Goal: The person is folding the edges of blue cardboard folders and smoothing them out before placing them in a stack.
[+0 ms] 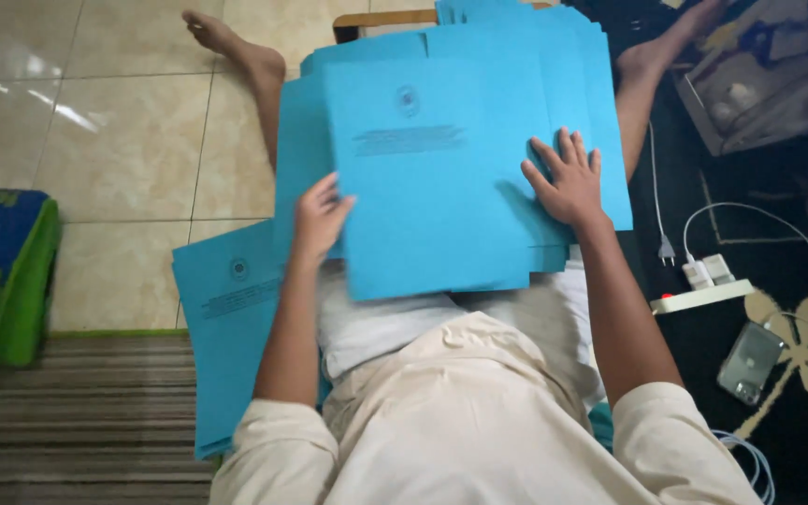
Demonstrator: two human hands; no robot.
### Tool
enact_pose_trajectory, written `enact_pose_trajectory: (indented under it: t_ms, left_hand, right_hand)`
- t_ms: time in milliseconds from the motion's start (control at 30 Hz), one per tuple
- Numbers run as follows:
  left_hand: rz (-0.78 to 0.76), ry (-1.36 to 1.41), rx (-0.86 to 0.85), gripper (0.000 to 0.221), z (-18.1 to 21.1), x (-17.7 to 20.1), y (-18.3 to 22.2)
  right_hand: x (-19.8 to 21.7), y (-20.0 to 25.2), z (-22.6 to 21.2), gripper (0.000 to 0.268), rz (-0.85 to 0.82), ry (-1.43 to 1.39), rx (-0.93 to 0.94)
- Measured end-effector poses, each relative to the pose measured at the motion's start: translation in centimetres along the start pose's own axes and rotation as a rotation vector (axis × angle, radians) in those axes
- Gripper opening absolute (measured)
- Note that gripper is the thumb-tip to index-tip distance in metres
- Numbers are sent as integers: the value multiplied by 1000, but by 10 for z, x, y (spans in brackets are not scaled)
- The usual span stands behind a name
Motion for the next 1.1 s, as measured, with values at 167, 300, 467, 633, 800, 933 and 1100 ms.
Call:
enact_pose_trajectory:
  t_ms: [167,300,467,633,800,933,1100]
  left_hand:
    - [311,-453,143,63,67,160,107]
    - [472,-773,298,61,-36,318,166]
    - [529,-1162,607,70,-153,416,219]
    - [425,-1121,657,72,-148,379,199]
    - [365,-1159,667,78,-119,353,206]
    - [428,-1091,376,69,16,258,174]
    - [394,-632,-541,55,105,91,159]
  right_hand:
    - [20,14,-19,76,127,5,43]
    - [22,18,-24,78,143,-4,32]
    - [19,15,-21,78,163,10,44]
    - [20,15,-22,78,167,25,49]
    - [16,15,-18,78,150,39,49]
    - [15,13,-18,78,145,22,62]
    - [19,10,-21,78,141,35,51]
Point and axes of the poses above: each hand's wrist, its own y-axis away from the middle knuckle, its own x-axis out of the back of the hand, z = x × y, the point moved 8 cm from there along -y, towards the middle knuckle, and after that the axes turned 10 degrees about z, right-handed, at the moved point
